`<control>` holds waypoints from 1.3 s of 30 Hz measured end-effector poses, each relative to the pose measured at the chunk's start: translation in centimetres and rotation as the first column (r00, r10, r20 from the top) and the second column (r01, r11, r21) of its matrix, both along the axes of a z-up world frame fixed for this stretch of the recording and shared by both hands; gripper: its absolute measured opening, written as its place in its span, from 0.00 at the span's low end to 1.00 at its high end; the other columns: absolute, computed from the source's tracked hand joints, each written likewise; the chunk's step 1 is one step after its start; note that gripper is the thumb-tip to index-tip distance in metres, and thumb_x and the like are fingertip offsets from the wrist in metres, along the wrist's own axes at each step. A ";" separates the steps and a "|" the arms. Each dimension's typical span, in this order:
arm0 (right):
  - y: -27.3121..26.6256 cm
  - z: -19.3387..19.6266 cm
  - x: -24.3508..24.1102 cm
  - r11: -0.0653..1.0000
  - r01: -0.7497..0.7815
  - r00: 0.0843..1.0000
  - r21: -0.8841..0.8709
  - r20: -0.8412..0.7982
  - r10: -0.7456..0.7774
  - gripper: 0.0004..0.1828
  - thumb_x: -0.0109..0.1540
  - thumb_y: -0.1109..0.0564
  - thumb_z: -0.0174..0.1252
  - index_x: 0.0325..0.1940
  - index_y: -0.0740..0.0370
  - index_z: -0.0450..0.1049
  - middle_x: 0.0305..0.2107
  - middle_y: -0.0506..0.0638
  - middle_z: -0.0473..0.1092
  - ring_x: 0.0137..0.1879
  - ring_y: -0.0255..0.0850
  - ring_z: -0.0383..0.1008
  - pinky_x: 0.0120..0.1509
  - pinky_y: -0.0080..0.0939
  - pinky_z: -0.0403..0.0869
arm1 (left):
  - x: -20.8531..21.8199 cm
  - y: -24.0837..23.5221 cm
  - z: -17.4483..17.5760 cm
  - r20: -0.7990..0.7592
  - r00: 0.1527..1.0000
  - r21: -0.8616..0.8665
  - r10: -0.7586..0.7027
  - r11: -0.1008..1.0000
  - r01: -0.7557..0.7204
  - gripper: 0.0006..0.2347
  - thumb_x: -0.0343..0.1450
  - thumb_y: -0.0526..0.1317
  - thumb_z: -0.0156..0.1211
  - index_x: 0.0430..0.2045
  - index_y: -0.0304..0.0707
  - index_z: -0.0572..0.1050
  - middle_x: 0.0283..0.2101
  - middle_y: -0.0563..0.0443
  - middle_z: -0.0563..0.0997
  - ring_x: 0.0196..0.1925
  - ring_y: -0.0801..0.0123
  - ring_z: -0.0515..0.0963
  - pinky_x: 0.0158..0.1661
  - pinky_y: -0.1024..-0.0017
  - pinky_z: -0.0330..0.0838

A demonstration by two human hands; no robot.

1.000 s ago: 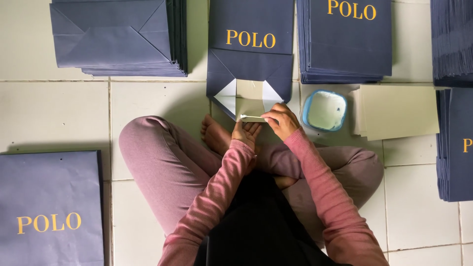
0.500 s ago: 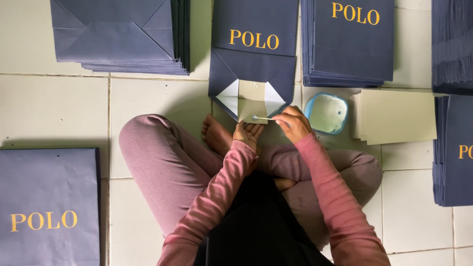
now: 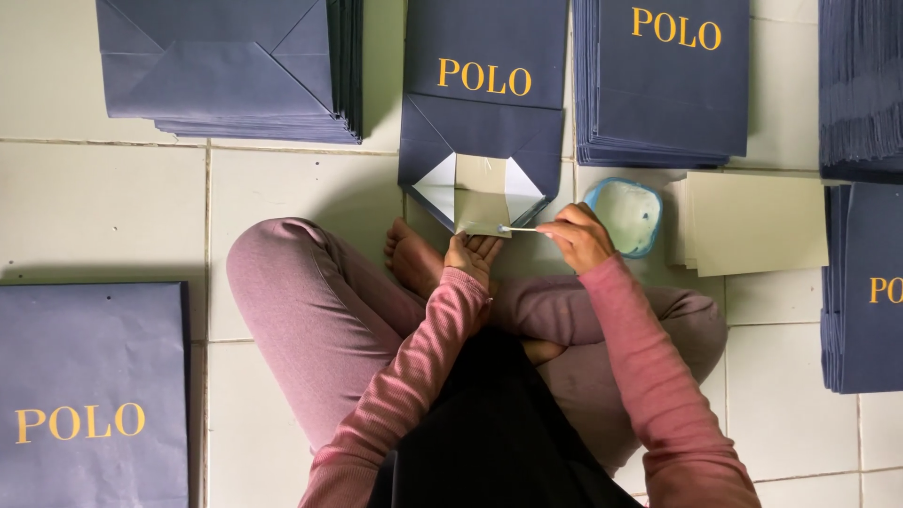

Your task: The person sits on the floor and assembles dark blue paper bags with gold 'POLO' lettering. They apply glue to the inner flaps of the bag base, fold the sides to form the bottom, and press the seams to secure them. The process is repeated for multiple bags.

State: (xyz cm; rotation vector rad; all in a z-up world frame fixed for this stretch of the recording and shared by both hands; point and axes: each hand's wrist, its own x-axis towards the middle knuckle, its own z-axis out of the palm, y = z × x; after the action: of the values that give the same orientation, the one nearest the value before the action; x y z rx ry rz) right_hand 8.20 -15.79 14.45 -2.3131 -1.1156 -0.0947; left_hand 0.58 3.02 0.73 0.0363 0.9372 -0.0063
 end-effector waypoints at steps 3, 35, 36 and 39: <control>-0.7 0.3 0.0 0.999 0.038 0.998 0.016 -0.054 -0.038 0.08 0.65 0.62 0.62 0.41 0.50 0.84 0.31 0.46 0.68 0.39 0.45 0.70 0.48 0.44 0.73 | 0.0 0.2 0.7 -0.004 1.000 -0.004 0.003 1.000 -0.003 0.23 0.76 0.45 0.45 0.64 0.32 0.55 0.65 0.25 0.62 0.67 0.24 0.64 0.62 0.35 0.63; 4.8 -2.2 0.5 0.997 0.000 0.994 0.072 -0.107 0.008 0.07 0.63 0.62 0.64 0.38 0.50 0.84 0.31 0.48 0.69 0.40 0.45 0.70 0.50 0.43 0.73 | 0.0 -0.2 -0.9 -0.012 1.000 0.069 0.001 0.998 -0.001 0.22 0.79 0.49 0.47 0.62 0.34 0.57 0.62 0.21 0.66 0.63 0.20 0.67 0.59 0.33 0.66; 5.0 -1.9 0.4 0.998 -0.015 0.994 0.064 -0.105 0.022 0.07 0.64 0.61 0.63 0.39 0.51 0.84 0.32 0.48 0.69 0.40 0.45 0.70 0.50 0.43 0.73 | 0.0 -0.1 -0.9 -0.011 1.000 0.061 0.007 0.998 -0.006 0.21 0.79 0.49 0.46 0.62 0.34 0.57 0.61 0.21 0.67 0.62 0.21 0.68 0.59 0.33 0.66; 3.1 -1.8 0.5 0.998 -0.014 0.995 0.056 -0.098 0.020 0.09 0.64 0.63 0.62 0.40 0.50 0.86 0.29 0.46 0.69 0.38 0.42 0.68 0.50 0.41 0.72 | -0.1 -0.3 -1.8 0.009 1.000 0.066 -0.003 0.998 0.003 0.24 0.79 0.50 0.46 0.64 0.32 0.56 0.65 0.20 0.64 0.65 0.21 0.65 0.61 0.35 0.64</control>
State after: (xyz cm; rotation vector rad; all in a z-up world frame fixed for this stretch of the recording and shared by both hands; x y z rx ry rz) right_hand 8.74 -12.67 12.69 -2.2343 -1.0703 -0.0047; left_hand 0.44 2.69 -1.06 0.0987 0.9283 0.0222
